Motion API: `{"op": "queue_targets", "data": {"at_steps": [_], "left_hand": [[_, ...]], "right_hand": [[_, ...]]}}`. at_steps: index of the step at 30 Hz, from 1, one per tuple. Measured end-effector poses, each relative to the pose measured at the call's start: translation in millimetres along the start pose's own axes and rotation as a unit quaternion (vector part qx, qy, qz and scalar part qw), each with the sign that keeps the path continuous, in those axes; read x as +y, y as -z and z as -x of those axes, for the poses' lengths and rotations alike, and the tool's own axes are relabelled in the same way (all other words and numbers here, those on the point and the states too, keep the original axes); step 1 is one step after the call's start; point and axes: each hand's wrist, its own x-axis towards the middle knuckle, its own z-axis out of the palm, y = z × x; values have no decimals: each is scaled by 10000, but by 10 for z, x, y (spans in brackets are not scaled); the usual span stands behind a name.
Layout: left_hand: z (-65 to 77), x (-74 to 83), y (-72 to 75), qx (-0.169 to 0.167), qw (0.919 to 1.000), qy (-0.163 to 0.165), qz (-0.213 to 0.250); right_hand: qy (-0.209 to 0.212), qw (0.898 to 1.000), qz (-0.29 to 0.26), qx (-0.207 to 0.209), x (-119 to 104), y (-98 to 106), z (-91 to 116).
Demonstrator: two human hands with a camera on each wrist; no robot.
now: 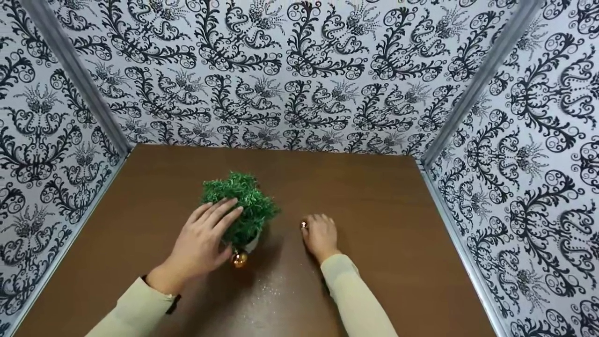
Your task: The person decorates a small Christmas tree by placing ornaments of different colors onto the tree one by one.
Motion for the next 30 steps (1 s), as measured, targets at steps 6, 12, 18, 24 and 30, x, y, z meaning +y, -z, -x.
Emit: {"op": "queue_targets", "data": {"at_steps": [6, 12, 18, 24, 30], "left_hand": [[7, -8, 2, 108, 9999, -17, -20], [19, -25, 13, 146, 9999, -66, 35], [26, -51, 12, 186, 9996, 34, 190], [50, -67, 3, 126, 9992, 147, 359], [54, -49, -5, 125, 9988, 127, 460]], "right_hand": [[-29, 10000, -23, -39, -3, 10, -17], [-57, 9998, 33, -163, -9, 10, -14], [-87, 9999, 13, -112, -10, 10, -26], [-54, 9999, 60, -102, -4, -11, -9], [-5, 9999, 106, 7, 0, -23, 20]]}}
